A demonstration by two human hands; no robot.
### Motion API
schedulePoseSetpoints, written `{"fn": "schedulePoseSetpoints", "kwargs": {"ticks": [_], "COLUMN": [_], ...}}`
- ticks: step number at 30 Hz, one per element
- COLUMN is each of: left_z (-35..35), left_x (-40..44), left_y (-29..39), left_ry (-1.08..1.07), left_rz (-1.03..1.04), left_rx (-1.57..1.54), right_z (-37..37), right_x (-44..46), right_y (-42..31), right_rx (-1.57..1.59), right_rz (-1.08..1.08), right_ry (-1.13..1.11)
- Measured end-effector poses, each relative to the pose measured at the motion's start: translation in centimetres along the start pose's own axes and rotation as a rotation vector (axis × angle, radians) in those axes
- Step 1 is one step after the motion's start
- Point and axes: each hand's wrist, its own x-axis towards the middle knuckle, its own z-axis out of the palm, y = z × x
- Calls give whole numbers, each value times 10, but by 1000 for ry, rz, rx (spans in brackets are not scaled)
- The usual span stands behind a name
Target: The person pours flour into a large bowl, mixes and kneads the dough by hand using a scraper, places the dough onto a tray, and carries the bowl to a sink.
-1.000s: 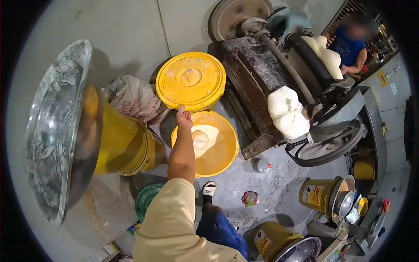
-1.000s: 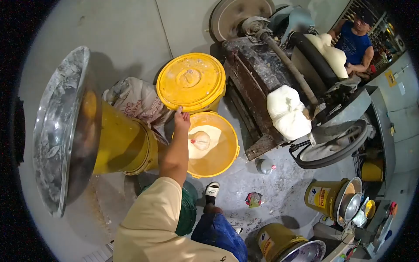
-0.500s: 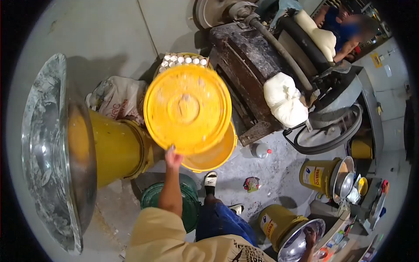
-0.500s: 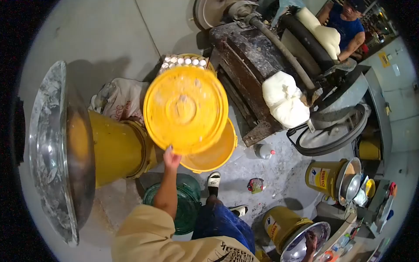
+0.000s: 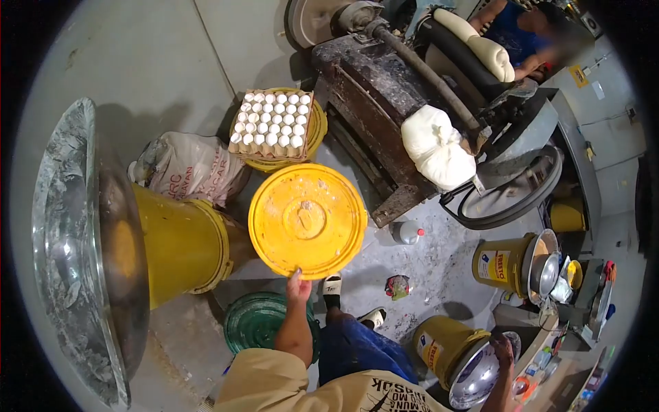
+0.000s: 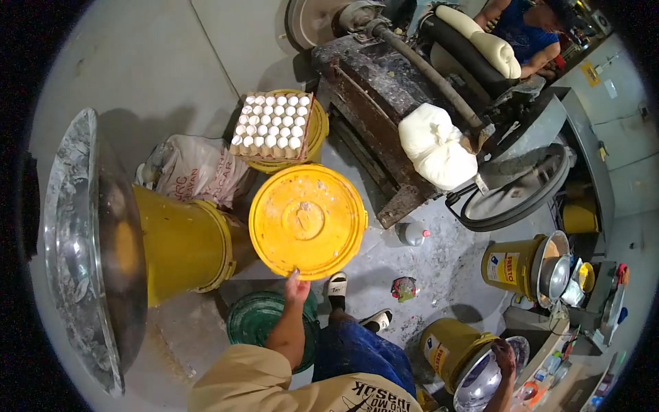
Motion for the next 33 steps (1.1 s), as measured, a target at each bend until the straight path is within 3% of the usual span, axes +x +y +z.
{"fn": "schedulePoseSetpoints", "kwargs": {"ticks": [1,5,7,8,9,10,11,12,13,14,16,17,20,23,26,28,30,33], "left_z": [-4,-73,-49,-61,-44,-76,-62,-49,-48,-31,5,18,41,71,104,122,142,195], "left_x": [10,44,5,-2,-16,-5,-15,-24,-18,-21,-29,-36,-43,-62,-78,-81,-85,-121], "left_y": [-7,-18,-5,-2,8,15,22,23,25,24,7,-5,-59,-151,-252,-331,-411,-510], "left_ry": [-22,227,348,247,355,163,341,292,155,214,385,428,371,373,25,-311,-399,-536], "left_rz": [12,-12,-67,-53,-188,-341,-400,-341,-319,-343,-368,-384,-219,-270,-423,-486,-553,-428], "left_rx": [14,62,353,514,583,600,779,817,809,992,1378,1506,1589,1684,1786,1879,1803,1921], "right_z": [-4,-9,-9,-11,-8,-23,-13,-4,-10,-20,1,-1,-12,-22,0,-13,-7,-7], "right_x": [0,-2,8,13,15,9,18,19,-2,-23,-22,-39,-39,-17,-11,-33,-27,-19], "right_y": [-11,-20,-5,-1,13,-3,55,102,99,85,164,164,180,230,278,283,310,327], "right_rx": [-14,-55,-79,-79,-25,-261,-99,-72,-82,-101,-23,188,181,280,395,514,463,689], "right_rz": [-6,-42,-143,-208,-121,16,24,-15,-15,-22,-2,83,82,22,34,118,108,183], "right_ry": [-9,-16,-1,3,45,-28,-39,1,17,21,-21,23,188,299,450,422,460,497]}}
